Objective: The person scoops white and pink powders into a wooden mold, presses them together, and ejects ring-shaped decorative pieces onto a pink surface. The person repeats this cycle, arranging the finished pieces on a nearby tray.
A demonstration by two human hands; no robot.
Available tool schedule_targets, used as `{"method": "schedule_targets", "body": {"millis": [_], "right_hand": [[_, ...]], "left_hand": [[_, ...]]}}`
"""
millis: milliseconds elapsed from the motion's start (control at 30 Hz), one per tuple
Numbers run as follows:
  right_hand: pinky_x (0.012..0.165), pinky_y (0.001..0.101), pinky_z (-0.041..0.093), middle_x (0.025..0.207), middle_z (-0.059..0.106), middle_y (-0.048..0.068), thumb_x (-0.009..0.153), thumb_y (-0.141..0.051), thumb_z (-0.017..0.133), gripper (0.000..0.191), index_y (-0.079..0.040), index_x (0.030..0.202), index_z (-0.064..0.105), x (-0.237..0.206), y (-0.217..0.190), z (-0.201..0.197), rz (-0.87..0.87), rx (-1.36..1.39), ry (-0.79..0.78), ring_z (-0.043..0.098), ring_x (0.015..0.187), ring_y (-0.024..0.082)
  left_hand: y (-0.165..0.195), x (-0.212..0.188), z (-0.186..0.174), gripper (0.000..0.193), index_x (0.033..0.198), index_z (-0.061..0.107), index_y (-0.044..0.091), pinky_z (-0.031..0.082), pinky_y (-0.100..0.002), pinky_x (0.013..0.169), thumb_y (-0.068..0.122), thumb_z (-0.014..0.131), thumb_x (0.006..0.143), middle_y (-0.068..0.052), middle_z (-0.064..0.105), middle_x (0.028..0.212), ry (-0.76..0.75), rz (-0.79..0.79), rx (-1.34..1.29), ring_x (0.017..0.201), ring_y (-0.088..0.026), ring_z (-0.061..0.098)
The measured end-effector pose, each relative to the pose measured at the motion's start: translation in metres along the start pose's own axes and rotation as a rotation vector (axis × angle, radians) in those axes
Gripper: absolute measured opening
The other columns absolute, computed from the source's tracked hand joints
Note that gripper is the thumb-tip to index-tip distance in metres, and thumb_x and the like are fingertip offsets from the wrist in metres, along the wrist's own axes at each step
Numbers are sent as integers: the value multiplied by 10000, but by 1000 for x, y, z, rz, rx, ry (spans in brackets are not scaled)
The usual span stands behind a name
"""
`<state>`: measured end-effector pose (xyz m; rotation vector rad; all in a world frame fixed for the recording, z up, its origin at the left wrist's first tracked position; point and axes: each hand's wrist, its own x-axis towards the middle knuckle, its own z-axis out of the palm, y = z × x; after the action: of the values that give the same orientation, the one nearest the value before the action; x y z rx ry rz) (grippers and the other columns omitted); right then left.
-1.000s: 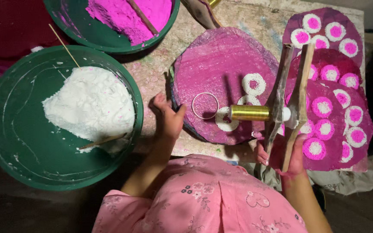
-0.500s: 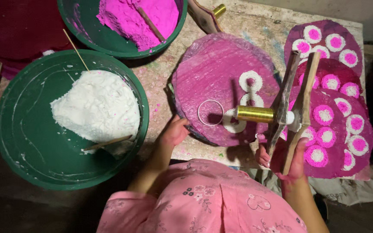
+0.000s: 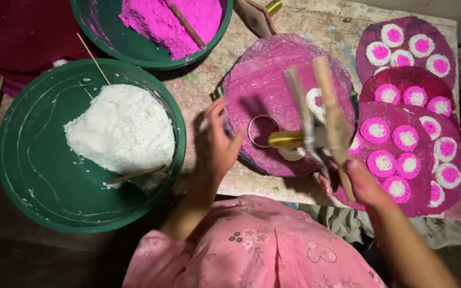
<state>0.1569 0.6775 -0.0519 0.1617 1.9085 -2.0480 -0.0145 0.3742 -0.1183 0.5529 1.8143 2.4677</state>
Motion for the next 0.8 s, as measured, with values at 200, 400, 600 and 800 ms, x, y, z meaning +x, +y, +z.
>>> {"method": "schedule_targets", "body": {"millis": [200,400,600,800], "right_hand": [[674,339,574,821,686,65,922,-614,348,681,-52,1190,623,42,-37,9,519,-77,-200,664,724,168],[579,415,431,705,592,73,1010,-655,339,801,29,889,739,75,-95,14,516,-743,-46,523,639,202],[662,465,511,679,664,181,947,-650,338,709,-65,1111,703,102,-105,53,477,-976,25,675,657,284],[795,494,527,770,717,238,960,-669,345,784,12,1064,720,105,-100,58,406,-1031,-34,725,785,339]], "left_hand": [[25,62,37,737,1343,549,52,385,-494,1180,678,518,957,-58,583,1077,-348,-327,-1332,1130,-242,563],[-2,80,40,393,922,469,168,435,-393,932,544,489,1036,29,447,826,-69,-265,-1391,813,-148,476],[-24,94,9,378,862,445,184,431,-346,842,534,493,999,49,412,762,-92,-151,-1382,733,-130,435],[-37,82,4,360,844,434,197,417,-328,780,517,514,989,73,387,724,-13,-174,-1394,681,-108,417]]}}
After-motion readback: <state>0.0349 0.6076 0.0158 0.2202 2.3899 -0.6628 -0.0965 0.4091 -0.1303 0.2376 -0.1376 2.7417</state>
